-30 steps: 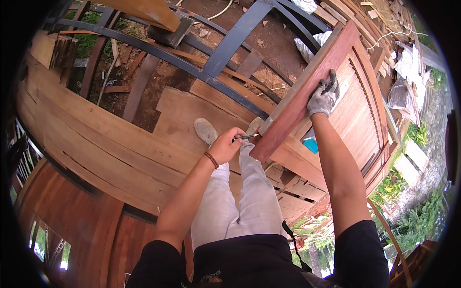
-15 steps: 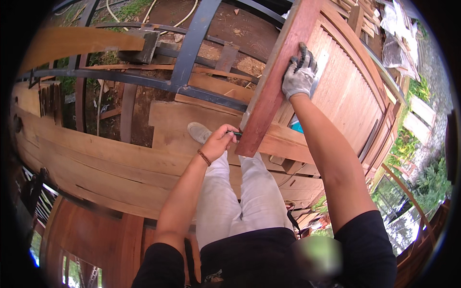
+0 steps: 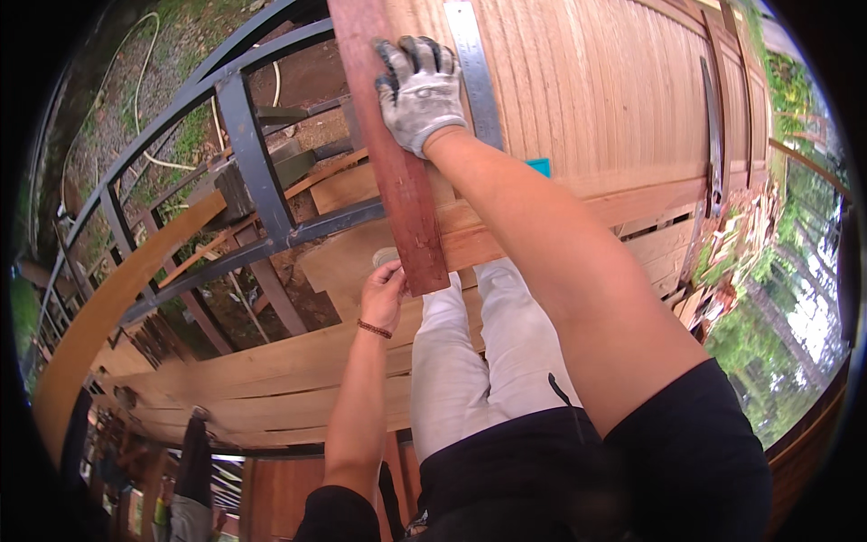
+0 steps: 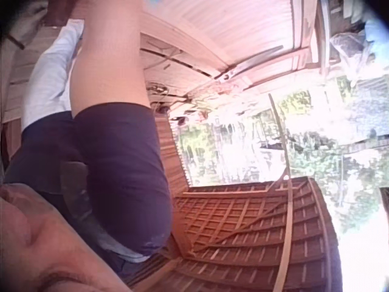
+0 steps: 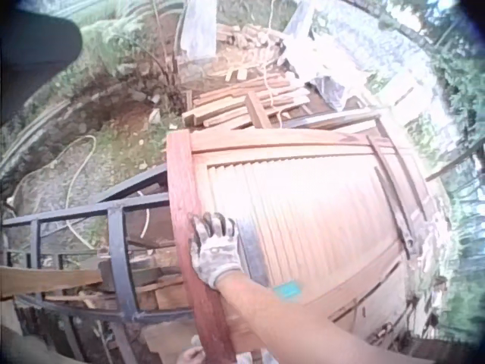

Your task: The person uses a hand saw to cut a wooden plank on a deck. They then measure and mark the plank with a square and pencil, and continue cutting along the marked line.

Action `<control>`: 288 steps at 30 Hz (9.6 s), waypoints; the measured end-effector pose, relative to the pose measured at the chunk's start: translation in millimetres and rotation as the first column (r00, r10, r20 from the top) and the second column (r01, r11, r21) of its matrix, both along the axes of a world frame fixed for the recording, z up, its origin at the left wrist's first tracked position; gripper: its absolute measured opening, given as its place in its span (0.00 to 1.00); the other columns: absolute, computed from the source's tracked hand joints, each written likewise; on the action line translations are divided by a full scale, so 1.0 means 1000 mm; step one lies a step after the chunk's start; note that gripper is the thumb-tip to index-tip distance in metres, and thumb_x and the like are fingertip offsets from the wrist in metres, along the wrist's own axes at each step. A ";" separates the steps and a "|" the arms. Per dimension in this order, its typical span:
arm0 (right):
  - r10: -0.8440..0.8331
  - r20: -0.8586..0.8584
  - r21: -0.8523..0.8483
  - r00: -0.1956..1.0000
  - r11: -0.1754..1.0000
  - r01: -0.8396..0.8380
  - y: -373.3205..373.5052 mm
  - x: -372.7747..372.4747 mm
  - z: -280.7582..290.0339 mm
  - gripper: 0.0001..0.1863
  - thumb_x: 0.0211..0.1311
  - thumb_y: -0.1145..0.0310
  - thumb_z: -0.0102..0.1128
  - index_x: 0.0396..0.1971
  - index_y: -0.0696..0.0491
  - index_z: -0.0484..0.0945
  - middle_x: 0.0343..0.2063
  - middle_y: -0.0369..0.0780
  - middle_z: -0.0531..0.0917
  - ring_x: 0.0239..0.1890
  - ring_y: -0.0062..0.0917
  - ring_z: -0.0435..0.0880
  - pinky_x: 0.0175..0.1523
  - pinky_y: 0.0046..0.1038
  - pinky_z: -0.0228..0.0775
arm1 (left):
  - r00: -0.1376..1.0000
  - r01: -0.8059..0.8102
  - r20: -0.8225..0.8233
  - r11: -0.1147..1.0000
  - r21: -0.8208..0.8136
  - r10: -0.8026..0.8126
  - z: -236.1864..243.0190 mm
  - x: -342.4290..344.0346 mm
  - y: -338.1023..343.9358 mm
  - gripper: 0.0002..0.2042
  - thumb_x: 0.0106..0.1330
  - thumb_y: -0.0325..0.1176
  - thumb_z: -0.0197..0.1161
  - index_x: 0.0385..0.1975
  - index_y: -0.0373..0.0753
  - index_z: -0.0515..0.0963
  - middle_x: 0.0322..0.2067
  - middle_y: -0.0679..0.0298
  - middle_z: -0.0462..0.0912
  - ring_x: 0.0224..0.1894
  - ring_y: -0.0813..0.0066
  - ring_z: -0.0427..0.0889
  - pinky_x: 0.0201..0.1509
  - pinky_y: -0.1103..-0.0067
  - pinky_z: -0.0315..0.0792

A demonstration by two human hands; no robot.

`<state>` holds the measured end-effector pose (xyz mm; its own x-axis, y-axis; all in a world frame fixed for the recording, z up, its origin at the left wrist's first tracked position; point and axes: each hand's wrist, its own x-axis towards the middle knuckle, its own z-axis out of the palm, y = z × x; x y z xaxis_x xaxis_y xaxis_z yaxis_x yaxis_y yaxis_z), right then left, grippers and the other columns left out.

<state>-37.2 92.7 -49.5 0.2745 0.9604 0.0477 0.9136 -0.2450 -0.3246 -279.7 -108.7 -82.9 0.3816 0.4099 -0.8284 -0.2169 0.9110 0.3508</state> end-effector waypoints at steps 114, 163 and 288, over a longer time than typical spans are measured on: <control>0.009 -0.048 0.092 0.999 0.996 -0.005 -0.004 0.003 -0.007 0.29 0.65 0.55 0.49 0.67 0.38 0.64 0.64 0.44 0.64 0.69 0.42 0.55 0.72 0.51 0.40 | 0.830 0.556 -0.085 0.805 0.207 -0.552 -0.002 -0.075 0.042 0.07 0.66 0.26 0.64 0.41 0.33 0.83 0.28 0.69 0.81 0.30 0.83 0.74 0.36 0.83 0.71; 0.058 -0.216 -0.025 0.975 0.998 -0.065 -0.002 0.010 0.011 0.31 0.64 0.59 0.51 0.69 0.39 0.63 0.70 0.43 0.60 0.73 0.45 0.50 0.75 0.56 0.32 | 0.990 0.073 -0.144 0.874 0.481 -0.004 0.011 0.119 0.454 0.08 0.69 0.28 0.60 0.44 0.34 0.78 0.31 0.67 0.79 0.31 0.81 0.76 0.39 0.80 0.76; 0.021 -0.223 0.029 0.975 0.999 -0.014 0.002 0.010 0.014 0.30 0.61 0.60 0.54 0.66 0.38 0.67 0.67 0.41 0.63 0.69 0.43 0.57 0.75 0.55 0.40 | 0.987 0.079 0.107 0.935 0.345 -0.123 -0.015 0.155 0.525 0.04 0.71 0.31 0.59 0.34 0.39 0.78 0.28 0.69 0.84 0.29 0.82 0.83 0.33 0.85 0.79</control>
<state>-27.1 94.2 -35.1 0.2643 0.9643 0.0134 0.8212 -0.2178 -0.5275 -125.1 416.4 -97.7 0.5269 0.6115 -0.5903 -0.1923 0.7623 0.6180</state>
